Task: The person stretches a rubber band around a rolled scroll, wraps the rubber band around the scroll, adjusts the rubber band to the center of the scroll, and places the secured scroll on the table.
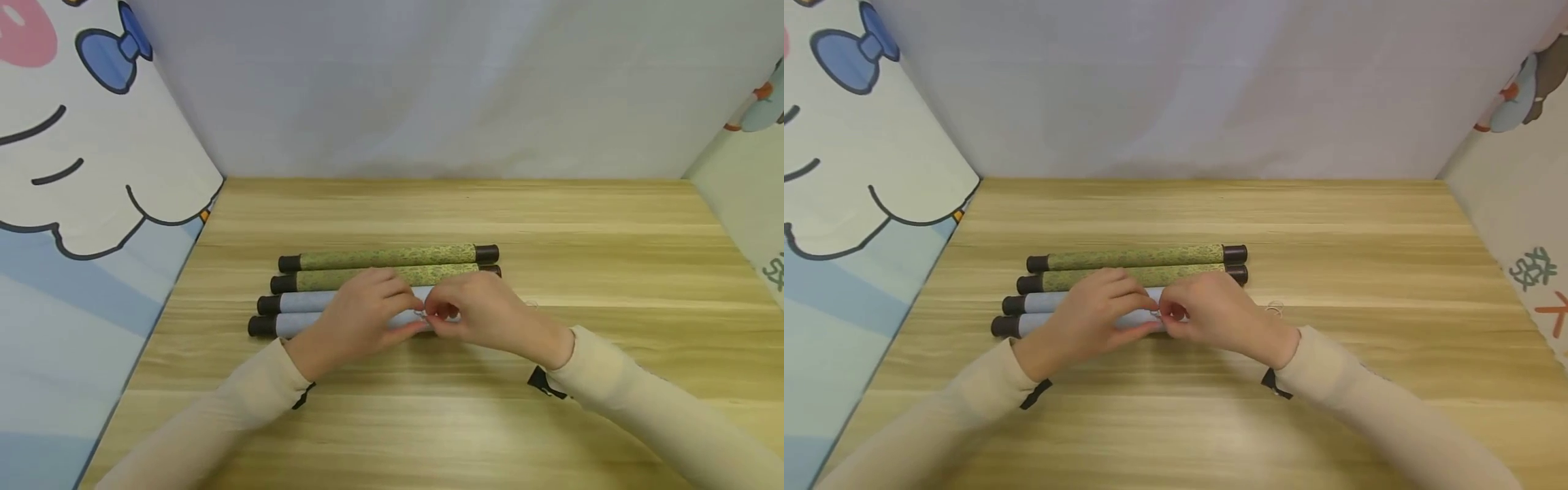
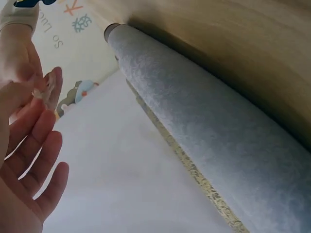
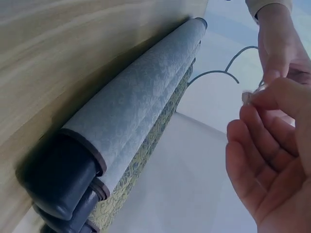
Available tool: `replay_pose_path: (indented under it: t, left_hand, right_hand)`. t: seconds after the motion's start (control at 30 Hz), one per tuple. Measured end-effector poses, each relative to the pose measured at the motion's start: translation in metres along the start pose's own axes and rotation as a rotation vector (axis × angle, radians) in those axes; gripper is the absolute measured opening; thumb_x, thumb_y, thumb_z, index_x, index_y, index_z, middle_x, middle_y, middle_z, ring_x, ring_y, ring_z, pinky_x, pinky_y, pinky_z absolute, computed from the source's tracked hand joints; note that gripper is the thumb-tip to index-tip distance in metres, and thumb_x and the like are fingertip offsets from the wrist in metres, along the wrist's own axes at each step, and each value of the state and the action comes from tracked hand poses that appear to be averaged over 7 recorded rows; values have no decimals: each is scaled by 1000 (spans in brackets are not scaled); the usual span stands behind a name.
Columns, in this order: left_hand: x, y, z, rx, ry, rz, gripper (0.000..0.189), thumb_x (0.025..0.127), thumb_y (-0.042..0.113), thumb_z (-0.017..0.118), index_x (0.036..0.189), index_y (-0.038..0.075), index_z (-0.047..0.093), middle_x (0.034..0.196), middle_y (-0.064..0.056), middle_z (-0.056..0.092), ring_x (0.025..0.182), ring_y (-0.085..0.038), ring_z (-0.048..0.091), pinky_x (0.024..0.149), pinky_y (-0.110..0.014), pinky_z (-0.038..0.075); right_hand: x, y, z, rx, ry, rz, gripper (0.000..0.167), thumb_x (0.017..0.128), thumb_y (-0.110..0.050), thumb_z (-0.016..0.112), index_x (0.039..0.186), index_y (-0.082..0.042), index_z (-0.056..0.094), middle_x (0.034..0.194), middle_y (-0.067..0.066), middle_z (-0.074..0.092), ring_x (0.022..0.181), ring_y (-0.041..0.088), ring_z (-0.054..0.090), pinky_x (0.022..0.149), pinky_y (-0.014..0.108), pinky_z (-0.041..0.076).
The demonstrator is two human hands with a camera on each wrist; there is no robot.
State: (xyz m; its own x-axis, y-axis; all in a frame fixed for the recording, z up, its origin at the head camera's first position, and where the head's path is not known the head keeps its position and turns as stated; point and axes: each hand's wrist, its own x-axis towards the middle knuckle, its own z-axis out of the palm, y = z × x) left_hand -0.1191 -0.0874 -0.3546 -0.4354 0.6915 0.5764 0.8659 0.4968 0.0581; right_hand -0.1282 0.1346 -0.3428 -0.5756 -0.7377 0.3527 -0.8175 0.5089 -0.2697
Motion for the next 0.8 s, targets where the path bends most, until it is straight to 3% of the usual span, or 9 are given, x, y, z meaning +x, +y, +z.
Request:
replay_pose_path:
  t: [0.2, 0.4, 0.5, 0.67, 0.8]
  left_hand:
    - [-10, -4, 1, 15, 8, -23, 6, 81, 18, 79, 80, 18, 73, 80, 7, 69, 79, -11, 62, 76, -27, 54]
    - [-11, -5, 0, -40, 75, -41, 25, 79, 33, 82, 93, 14, 73, 88, 4, 71, 81, -12, 63, 74, -25, 54]
    - [-9, -3, 0, -41, 78, -28, 23, 82, 32, 81, 94, 14, 74, 88, 4, 72, 81, -12, 64, 74, -25, 54]
    - [-9, -1, -1, -37, 41, -23, 6, 84, 17, 78, 89, 15, 74, 83, 5, 71, 80, -11, 63, 73, -24, 53]
    - [-12, -2, -1, -59, -30, -67, 8, 81, 12, 76, 82, 17, 70, 77, 7, 66, 76, -9, 56, 68, -23, 48]
  right_hand:
    - [3, 1, 1, 120, 101, 20, 11, 83, -10, 72, 80, -18, 64, 74, -10, 63, 68, 5, 60, 61, 20, 51]
    - [4, 2, 3, 180, 109, -5, 12, 84, -9, 72, 82, -18, 64, 77, -9, 65, 70, 7, 62, 63, 20, 51]
    - [4, 2, 4, 182, 105, -12, 11, 84, -9, 73, 83, -18, 66, 78, -9, 66, 70, 4, 60, 63, 18, 50]
    - [5, 1, 6, 265, 108, -20, 13, 83, -5, 72, 84, -17, 66, 79, -8, 66, 72, 3, 60, 65, 19, 53]
    - [4, -2, 7, 497, 76, 32, 15, 85, -1, 68, 87, -16, 67, 84, -4, 68, 81, 6, 63, 75, 23, 56]
